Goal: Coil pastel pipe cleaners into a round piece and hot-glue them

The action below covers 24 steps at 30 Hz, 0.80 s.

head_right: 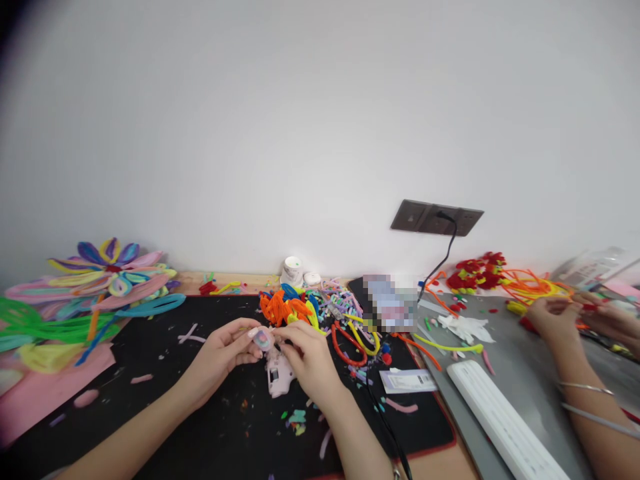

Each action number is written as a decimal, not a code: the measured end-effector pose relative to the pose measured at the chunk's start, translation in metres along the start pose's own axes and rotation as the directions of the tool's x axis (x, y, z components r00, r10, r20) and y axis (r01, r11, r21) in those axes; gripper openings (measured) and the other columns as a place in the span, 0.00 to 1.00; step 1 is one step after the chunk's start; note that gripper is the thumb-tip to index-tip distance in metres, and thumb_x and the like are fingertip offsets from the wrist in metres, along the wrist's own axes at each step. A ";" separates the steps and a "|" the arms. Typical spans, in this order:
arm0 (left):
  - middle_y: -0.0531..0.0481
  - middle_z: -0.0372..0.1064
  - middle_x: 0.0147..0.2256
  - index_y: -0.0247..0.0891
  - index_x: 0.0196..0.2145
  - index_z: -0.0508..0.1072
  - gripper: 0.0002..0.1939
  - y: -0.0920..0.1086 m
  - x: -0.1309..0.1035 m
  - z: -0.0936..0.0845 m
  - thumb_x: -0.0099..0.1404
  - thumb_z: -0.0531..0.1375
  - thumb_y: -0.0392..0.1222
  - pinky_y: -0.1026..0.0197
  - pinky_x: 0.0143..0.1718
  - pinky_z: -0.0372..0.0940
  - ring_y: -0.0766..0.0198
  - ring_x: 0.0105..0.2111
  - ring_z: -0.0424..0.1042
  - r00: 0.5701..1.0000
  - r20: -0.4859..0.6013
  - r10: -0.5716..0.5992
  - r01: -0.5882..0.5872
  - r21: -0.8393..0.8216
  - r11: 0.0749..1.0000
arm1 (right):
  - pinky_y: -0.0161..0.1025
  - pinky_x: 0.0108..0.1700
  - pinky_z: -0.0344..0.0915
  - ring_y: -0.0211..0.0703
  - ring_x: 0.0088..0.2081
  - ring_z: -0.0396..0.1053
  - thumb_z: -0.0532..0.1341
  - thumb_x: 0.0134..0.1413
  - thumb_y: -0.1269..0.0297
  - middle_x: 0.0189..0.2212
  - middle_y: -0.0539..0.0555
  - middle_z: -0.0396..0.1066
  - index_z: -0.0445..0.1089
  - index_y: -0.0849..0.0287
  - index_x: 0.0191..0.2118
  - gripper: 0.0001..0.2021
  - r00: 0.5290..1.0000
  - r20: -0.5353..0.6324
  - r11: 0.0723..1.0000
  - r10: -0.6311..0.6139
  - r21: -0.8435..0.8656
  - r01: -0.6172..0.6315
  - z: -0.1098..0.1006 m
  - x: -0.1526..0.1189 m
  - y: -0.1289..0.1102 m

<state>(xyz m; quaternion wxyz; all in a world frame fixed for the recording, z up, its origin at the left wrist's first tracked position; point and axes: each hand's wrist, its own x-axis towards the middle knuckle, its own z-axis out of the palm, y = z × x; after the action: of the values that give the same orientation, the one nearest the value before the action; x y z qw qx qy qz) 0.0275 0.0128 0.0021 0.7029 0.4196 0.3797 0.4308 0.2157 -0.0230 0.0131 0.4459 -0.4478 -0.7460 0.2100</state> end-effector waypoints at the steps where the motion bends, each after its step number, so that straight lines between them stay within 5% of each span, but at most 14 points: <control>1: 0.51 0.75 0.24 0.35 0.36 0.74 0.18 0.000 0.000 0.000 0.51 0.70 0.50 0.65 0.29 0.69 0.67 0.24 0.73 1.000 -0.002 -0.001 0.001 0.004 1.000 | 0.39 0.43 0.69 0.43 0.40 0.72 0.57 0.56 0.78 0.37 0.53 0.74 0.75 0.53 0.44 0.15 1.000 -0.003 1.000 0.004 -0.004 -0.004 0.000 0.000 0.000; 24: 0.51 0.75 0.25 0.36 0.36 0.72 0.19 0.002 0.001 0.000 0.51 0.69 0.50 0.65 0.32 0.70 0.66 0.26 0.74 0.999 0.036 -0.033 0.034 -0.029 0.999 | 0.40 0.45 0.68 0.42 0.40 0.71 0.57 0.56 0.79 0.38 0.52 0.74 0.74 0.51 0.48 0.19 1.000 0.027 1.000 0.004 -0.017 -0.003 -0.001 0.000 0.000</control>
<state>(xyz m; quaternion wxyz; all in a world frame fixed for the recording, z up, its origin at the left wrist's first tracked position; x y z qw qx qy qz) 0.0275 0.0137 0.0035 0.7229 0.4104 0.3677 0.4169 0.2162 -0.0228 0.0137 0.4316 -0.4500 -0.7530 0.2103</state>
